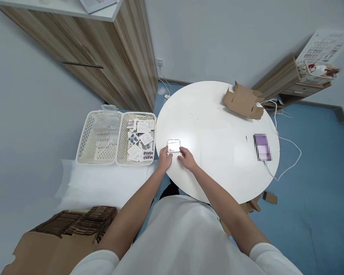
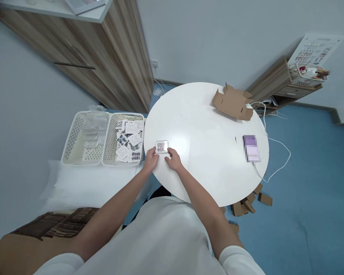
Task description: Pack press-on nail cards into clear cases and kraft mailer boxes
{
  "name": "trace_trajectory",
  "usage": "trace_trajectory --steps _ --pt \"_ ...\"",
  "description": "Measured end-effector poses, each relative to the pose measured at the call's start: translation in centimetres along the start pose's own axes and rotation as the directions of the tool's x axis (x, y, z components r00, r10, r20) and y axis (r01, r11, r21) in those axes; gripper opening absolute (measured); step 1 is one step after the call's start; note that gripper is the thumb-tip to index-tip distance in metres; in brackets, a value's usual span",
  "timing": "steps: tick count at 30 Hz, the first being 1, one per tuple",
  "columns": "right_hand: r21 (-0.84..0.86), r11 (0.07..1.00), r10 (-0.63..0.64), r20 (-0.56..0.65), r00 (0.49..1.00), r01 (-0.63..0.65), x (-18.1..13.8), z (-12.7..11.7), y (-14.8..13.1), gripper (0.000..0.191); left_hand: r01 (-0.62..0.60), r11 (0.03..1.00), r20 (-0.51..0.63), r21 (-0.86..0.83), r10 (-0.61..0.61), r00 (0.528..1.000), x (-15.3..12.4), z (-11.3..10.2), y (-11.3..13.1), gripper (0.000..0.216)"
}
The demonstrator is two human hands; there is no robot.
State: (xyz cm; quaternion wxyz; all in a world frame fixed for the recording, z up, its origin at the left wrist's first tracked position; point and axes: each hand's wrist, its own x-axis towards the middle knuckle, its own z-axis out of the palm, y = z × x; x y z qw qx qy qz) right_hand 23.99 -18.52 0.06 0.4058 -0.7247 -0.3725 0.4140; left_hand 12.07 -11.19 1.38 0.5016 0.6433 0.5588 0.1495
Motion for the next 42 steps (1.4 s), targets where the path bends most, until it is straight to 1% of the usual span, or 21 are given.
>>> trace_trajectory --steps 2,4,8,10,15,17,19,23,27,30,32,34,35,37,40,42 --pt "-0.022 1.0 -0.018 -0.028 0.999 0.018 -1.0 -1.1 0.2 0.048 -0.029 0.999 0.014 -0.017 0.029 0.999 -0.7 0.7 0.3 0.051" --pt "-0.047 0.998 -0.041 -0.065 0.997 0.038 -2.4 -2.7 0.6 0.047 -0.075 0.996 0.031 -0.044 0.077 0.997 -1.7 1.9 0.8 0.051" --pt "-0.089 0.995 -0.056 -0.131 0.99 0.045 -6.4 -6.9 2.2 0.045 -0.189 0.976 0.1 -0.106 0.199 0.975 -4.3 5.3 2.0 0.048" --pt "-0.105 0.994 -0.057 -0.154 0.986 0.041 -8.6 -9.3 3.4 0.043 -0.233 0.967 0.147 -0.101 0.246 0.958 -5.9 7.2 2.7 0.046" --pt "-0.167 0.985 -0.066 -0.158 0.985 0.039 -13.6 -14.8 6.7 0.038 -0.279 0.959 0.252 -0.039 0.28 0.926 -9.9 11.9 4.0 0.043" --pt "-0.196 0.98 -0.062 -0.138 0.988 0.034 -15.1 -16.4 8.0 0.038 -0.292 0.956 0.27 -0.01 0.283 0.92 -11.3 13.5 4.1 0.043" --pt "-0.228 0.973 -0.063 -0.115 0.991 0.035 -16.1 -17.5 9.1 0.038 -0.291 0.957 0.276 0.02 0.274 0.921 -12.5 14.9 3.9 0.044" --pt "-0.284 0.957 -0.085 -0.085 0.993 0.057 -17.2 -18.1 10.7 0.037 -0.267 0.96 0.252 0.083 0.239 0.938 -14.4 16.4 3.3 0.045" --pt "-0.239 0.968 -0.086 -0.063 0.994 0.069 -17.8 -17.8 11.5 0.037 -0.272 0.953 0.238 0.135 0.235 0.942 -15.3 16.6 2.7 0.044" --pt "-0.241 0.968 -0.083 -0.041 0.996 0.071 -18.2 -17.4 11.7 0.036 -0.292 0.94 0.257 0.178 0.242 0.936 -15.5 16.6 2.6 0.044" --pt "-0.293 0.953 -0.091 -0.031 0.995 0.078 -18.5 -17.2 11.7 0.035 -0.317 0.917 0.278 0.241 0.248 0.928 -15.6 16.5 2.5 0.045" --pt "-0.396 0.914 -0.114 -0.041 0.993 0.089 -18.8 -16.9 11.4 0.036 -0.368 0.874 0.272 0.318 0.288 0.918 -15.7 16.3 2.5 0.049" --pt "-0.461 0.882 -0.133 -0.05 0.99 0.095 -18.8 -16.8 11.1 0.039 -0.405 0.845 0.268 0.351 0.323 0.907 -15.7 16.1 2.5 0.052" --pt "-0.592 0.798 -0.178 -0.052 0.983 0.113 -18.7 -16.5 10.6 0.047 -0.497 0.777 0.305 0.386 0.401 0.864 -15.6 15.7 2.4 0.059" --pt "-0.722 0.676 -0.208 0.006 0.978 0.148 -18.0 -16.2 10.0 0.051 -0.629 0.681 0.457 0.375 0.455 0.764 -15.1 15.1 2.2 0.062" --pt "-0.763 0.626 -0.198 0.048 0.979 0.164 -17.3 -16.1 9.9 0.049 -0.68 0.64 0.523 0.358 0.466 0.714 -14.7 14.8 2.0 0.06"
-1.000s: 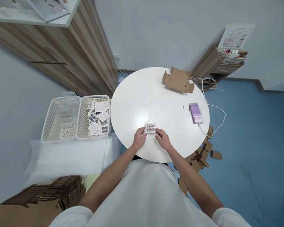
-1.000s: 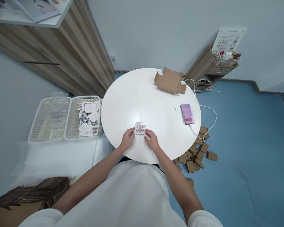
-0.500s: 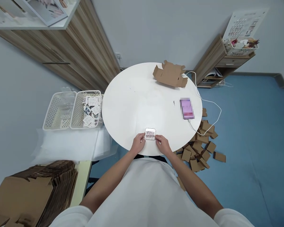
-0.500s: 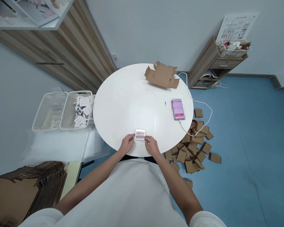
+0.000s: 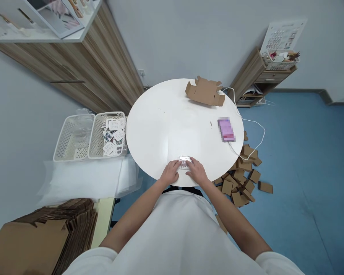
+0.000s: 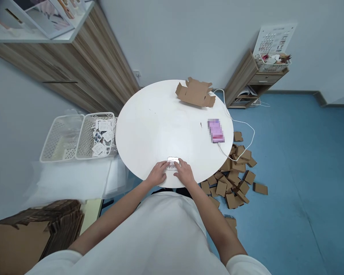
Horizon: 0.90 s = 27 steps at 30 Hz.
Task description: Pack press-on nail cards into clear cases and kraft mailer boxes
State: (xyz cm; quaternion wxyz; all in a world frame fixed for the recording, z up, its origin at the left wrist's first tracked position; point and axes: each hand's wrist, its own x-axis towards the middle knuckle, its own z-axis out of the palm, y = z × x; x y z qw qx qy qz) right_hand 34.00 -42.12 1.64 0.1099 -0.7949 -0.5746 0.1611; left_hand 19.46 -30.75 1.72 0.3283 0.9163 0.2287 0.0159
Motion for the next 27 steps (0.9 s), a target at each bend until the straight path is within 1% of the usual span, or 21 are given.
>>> trace_trajectory --steps 3,6,9,11,14,17,19,21,22,23,26,27 --pt "-0.07 0.997 -0.032 0.036 0.999 0.035 0.7 0.3 0.2 0.041 -0.052 0.999 0.002 0.008 0.052 0.999 0.3 -0.1 -0.6 0.055" --pt "-0.153 0.985 -0.075 0.064 0.995 0.084 0.8 0.6 0.4 0.035 -0.072 0.997 -0.009 0.019 0.072 0.997 0.5 0.0 -0.8 0.051" --pt "-0.229 0.968 -0.08 0.096 0.992 0.1 0.7 0.7 0.3 0.032 -0.089 0.995 0.002 0.044 0.089 0.996 0.7 -0.1 -0.8 0.051" --pt "-0.248 0.963 -0.076 0.103 0.992 0.1 0.7 0.6 0.1 0.033 -0.101 0.992 0.008 0.078 0.101 0.995 0.8 -0.3 -0.7 0.053" --pt "-0.233 0.966 -0.092 0.095 0.991 0.112 0.5 0.1 -0.2 0.034 -0.102 0.982 -0.033 0.157 0.108 0.994 0.7 -0.5 -0.5 0.049" --pt "-0.213 0.965 -0.13 0.105 0.986 0.15 -0.5 -0.7 -0.9 0.033 -0.14 0.964 -0.059 0.226 0.157 0.986 0.0 -0.9 -0.3 0.04" --pt "-0.192 0.964 -0.167 0.09 0.982 0.182 -1.6 -1.3 -1.5 0.035 -0.184 0.952 -0.038 0.245 0.199 0.979 -0.8 -1.1 -0.2 0.038" --pt "-0.163 0.967 -0.191 0.042 0.981 0.195 -2.8 -1.5 -2.1 0.045 -0.21 0.946 -0.012 0.247 0.22 0.975 -1.6 -1.3 -0.2 0.038" --pt "-0.147 0.971 -0.188 0.02 0.982 0.189 -3.3 -1.6 -2.4 0.049 -0.216 0.946 0.002 0.243 0.222 0.975 -2.0 -1.4 -0.2 0.037" --pt "-0.128 0.976 -0.176 0.007 0.984 0.176 -3.8 -1.6 -2.6 0.049 -0.218 0.947 0.015 0.236 0.221 0.975 -2.3 -1.4 -0.1 0.036" --pt "-0.041 0.993 -0.113 0.031 0.993 0.114 -4.5 -1.4 -2.9 0.035 -0.2 0.963 0.051 0.181 0.194 0.98 -2.7 -1.6 0.0 0.031" --pt "-0.001 0.996 -0.087 0.041 0.995 0.088 -4.4 -1.5 -2.9 0.033 -0.189 0.971 0.06 0.145 0.182 0.982 -2.6 -1.7 0.0 0.03"
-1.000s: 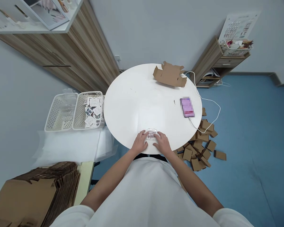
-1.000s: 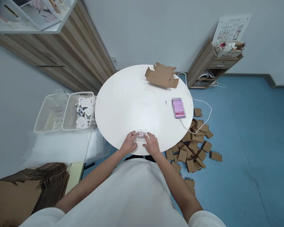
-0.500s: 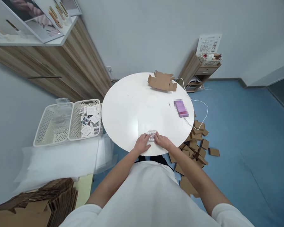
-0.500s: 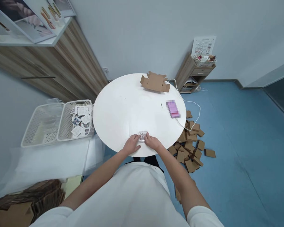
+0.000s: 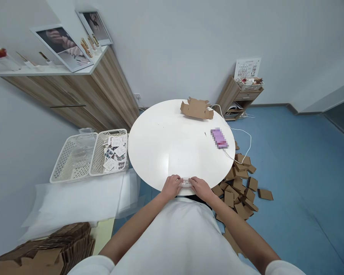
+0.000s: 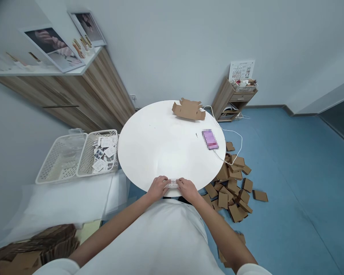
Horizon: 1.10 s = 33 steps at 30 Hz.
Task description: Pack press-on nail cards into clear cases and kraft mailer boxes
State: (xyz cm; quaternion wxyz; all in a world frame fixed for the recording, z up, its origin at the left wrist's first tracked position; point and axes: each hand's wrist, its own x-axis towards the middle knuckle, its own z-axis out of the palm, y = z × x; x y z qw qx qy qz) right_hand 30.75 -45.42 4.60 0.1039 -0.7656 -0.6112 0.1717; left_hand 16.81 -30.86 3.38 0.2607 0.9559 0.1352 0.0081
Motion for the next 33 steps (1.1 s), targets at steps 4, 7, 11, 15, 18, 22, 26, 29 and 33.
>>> trace_trajectory --steps 4,7,11,15,18,22,26,29,33 --pt "0.187 0.975 0.119 0.027 0.992 -0.122 0.9 -0.9 0.8 0.031 0.059 0.979 0.026 -0.196 -0.055 0.998 0.9 -1.0 -0.5 0.033" --pt "0.342 0.925 0.149 0.072 0.986 -0.165 2.2 -2.0 1.8 0.029 0.121 0.946 0.076 -0.3 -0.103 0.992 2.0 -2.1 -1.2 0.029" --pt "0.518 0.833 0.17 0.098 0.981 -0.196 4.6 -2.8 3.4 0.028 0.226 0.894 0.128 -0.388 -0.19 0.973 3.5 -2.9 -2.2 0.026" --pt "0.602 0.734 0.245 0.197 0.949 -0.315 7.4 -2.4 4.8 0.027 0.407 0.85 0.225 -0.335 -0.348 0.91 5.3 -2.8 -3.3 0.024" --pt "0.581 0.722 0.305 0.219 0.927 -0.375 8.9 -1.6 5.5 0.025 0.483 0.836 0.256 -0.259 -0.423 0.869 6.3 -2.5 -4.0 0.022" --pt "0.513 0.757 0.366 0.181 0.913 -0.405 9.5 -0.8 6.2 0.026 0.544 0.819 0.208 -0.182 -0.508 0.836 6.3 -2.2 -4.4 0.023" --pt "0.378 0.843 0.401 0.032 0.915 -0.383 8.6 -0.4 6.2 0.038 0.547 0.834 0.059 -0.071 -0.543 0.837 5.7 -1.9 -4.0 0.033" --pt "0.103 0.988 0.124 -0.134 0.983 -0.111 7.8 0.0 5.6 0.038 0.37 0.924 -0.114 0.094 -0.359 0.926 5.1 -1.4 -3.4 0.032" --pt "-0.027 0.967 -0.254 -0.03 0.967 0.253 6.9 0.5 4.9 0.031 0.096 0.984 -0.074 0.147 -0.086 0.994 4.3 -0.8 -2.6 0.028"
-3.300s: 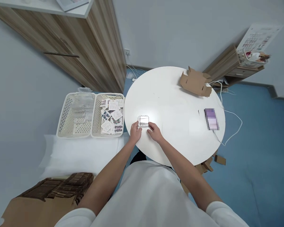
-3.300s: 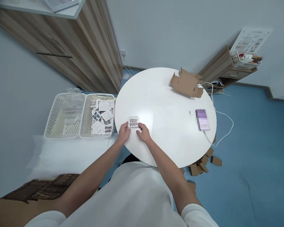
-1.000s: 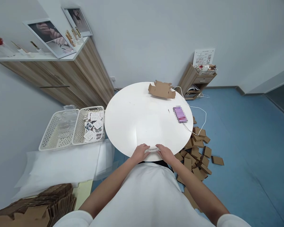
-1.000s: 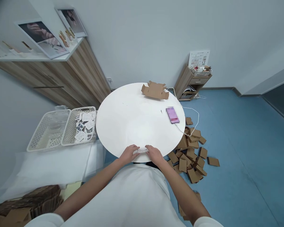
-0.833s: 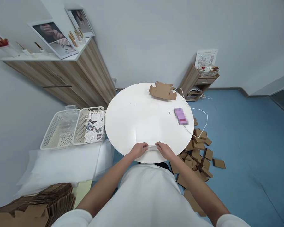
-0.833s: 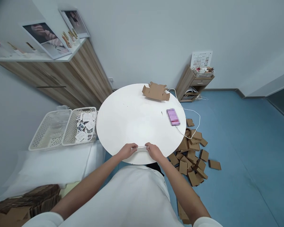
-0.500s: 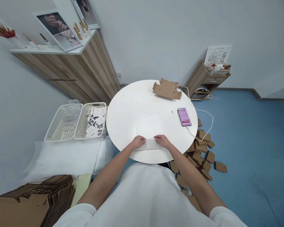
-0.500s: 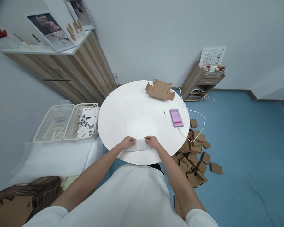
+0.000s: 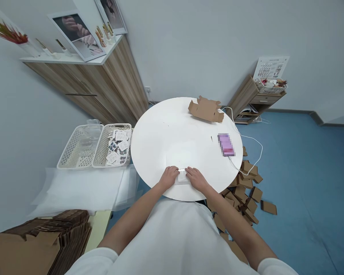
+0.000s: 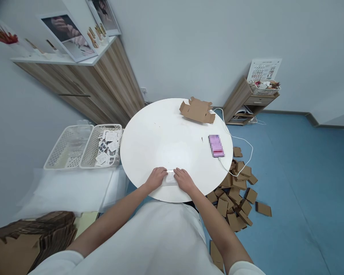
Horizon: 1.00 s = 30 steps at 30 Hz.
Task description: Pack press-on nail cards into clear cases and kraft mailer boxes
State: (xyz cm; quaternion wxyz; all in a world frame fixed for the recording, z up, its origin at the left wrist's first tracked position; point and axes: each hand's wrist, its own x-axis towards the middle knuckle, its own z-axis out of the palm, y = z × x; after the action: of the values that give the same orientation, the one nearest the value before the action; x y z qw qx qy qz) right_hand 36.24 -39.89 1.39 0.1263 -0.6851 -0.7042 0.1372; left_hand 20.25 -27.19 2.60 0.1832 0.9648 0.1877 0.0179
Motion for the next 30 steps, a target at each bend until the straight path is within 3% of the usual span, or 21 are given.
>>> trace_trajectory --steps 3,7,11,17,21,26,30 --pt "0.047 0.999 0.008 0.043 0.999 -0.01 -0.3 0.1 -0.4 0.03 -0.063 0.998 0.009 -0.009 0.063 0.998 -0.5 -0.1 0.3 0.026" --pt "0.123 0.989 0.074 0.1 0.992 -0.086 0.0 -0.1 -0.7 0.045 -0.069 0.997 0.086 -0.025 0.071 0.994 -0.3 -0.5 0.5 0.05" --pt "0.125 0.976 0.164 0.122 0.979 -0.179 0.4 -0.4 -2.0 0.04 -0.023 0.996 0.157 -0.087 0.036 0.987 -0.3 -1.0 0.5 0.042" --pt "0.238 0.939 0.212 0.163 0.964 -0.247 -2.5 -0.8 -5.6 0.031 -0.042 0.96 0.225 -0.276 0.107 0.969 -3.4 -1.6 0.3 0.037" --pt "0.365 0.863 0.287 0.218 0.933 -0.35 -3.2 -1.2 -6.3 0.026 0.031 0.937 0.283 -0.348 0.073 0.956 -3.8 -2.0 0.3 0.03" --pt "0.437 0.783 0.39 0.208 0.897 -0.441 -1.0 -2.2 -4.5 0.025 0.19 0.885 0.283 -0.425 -0.07 0.957 -1.8 -2.8 -0.6 0.038" --pt "0.447 0.753 0.413 0.25 0.876 -0.483 0.2 -2.3 -3.2 0.027 0.267 0.795 0.323 -0.544 -0.095 0.942 -1.1 -2.6 -2.1 0.036"
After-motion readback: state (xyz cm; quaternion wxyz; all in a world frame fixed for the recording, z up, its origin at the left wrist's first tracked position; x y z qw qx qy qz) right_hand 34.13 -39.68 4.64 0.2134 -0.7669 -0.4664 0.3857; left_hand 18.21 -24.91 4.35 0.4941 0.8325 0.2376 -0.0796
